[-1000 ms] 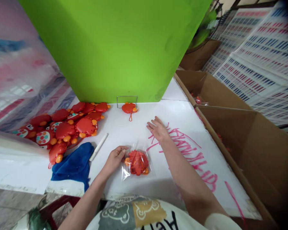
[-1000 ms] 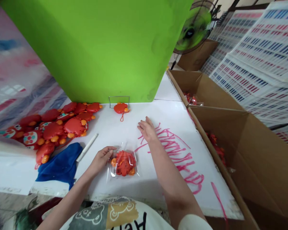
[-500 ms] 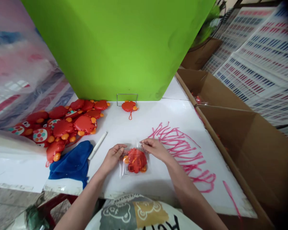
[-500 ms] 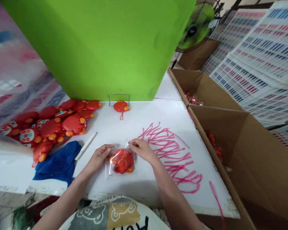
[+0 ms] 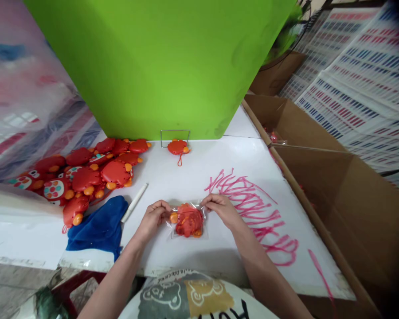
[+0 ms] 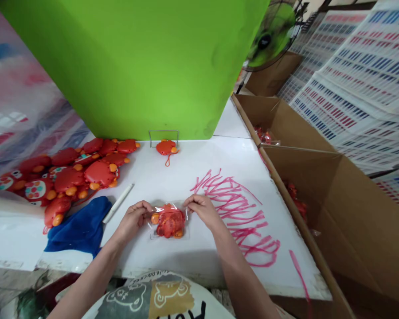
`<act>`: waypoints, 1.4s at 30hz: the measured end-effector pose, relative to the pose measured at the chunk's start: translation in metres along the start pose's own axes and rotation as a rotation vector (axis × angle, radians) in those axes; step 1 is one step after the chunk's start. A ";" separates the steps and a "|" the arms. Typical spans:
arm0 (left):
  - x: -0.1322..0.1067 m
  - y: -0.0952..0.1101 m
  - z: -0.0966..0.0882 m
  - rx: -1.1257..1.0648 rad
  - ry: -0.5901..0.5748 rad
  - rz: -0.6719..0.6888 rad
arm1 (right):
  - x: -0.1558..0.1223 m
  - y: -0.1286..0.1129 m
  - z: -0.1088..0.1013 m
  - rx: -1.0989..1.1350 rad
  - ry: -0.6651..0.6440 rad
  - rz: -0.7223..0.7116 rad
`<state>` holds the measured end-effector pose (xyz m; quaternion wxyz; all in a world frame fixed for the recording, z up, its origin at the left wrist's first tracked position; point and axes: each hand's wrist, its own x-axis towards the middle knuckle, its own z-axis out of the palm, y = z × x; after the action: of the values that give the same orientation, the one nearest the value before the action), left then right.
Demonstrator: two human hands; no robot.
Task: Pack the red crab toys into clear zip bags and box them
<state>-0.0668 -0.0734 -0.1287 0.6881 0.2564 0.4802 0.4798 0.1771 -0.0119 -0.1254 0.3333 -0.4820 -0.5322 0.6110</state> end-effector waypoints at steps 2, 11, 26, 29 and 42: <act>-0.001 0.002 0.000 -0.044 -0.017 0.029 | 0.001 -0.003 0.000 0.007 0.025 0.004; -0.007 0.004 0.010 -0.059 0.077 0.112 | -0.001 -0.018 0.023 -0.337 -0.090 -0.034; -0.007 -0.012 0.015 0.388 0.092 0.155 | -0.038 -0.043 -0.088 0.016 1.238 -0.539; -0.012 -0.015 0.021 0.398 0.124 0.187 | -0.033 -0.042 -0.059 -0.034 1.026 -0.516; -0.181 -0.010 -0.107 0.639 1.144 0.266 | -0.026 0.023 0.069 -0.811 -0.558 -0.273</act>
<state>-0.1741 -0.2534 -0.1057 0.1502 0.2096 0.8523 0.4551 0.1225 -0.0634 -0.1434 0.0415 -0.3171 -0.8533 0.4118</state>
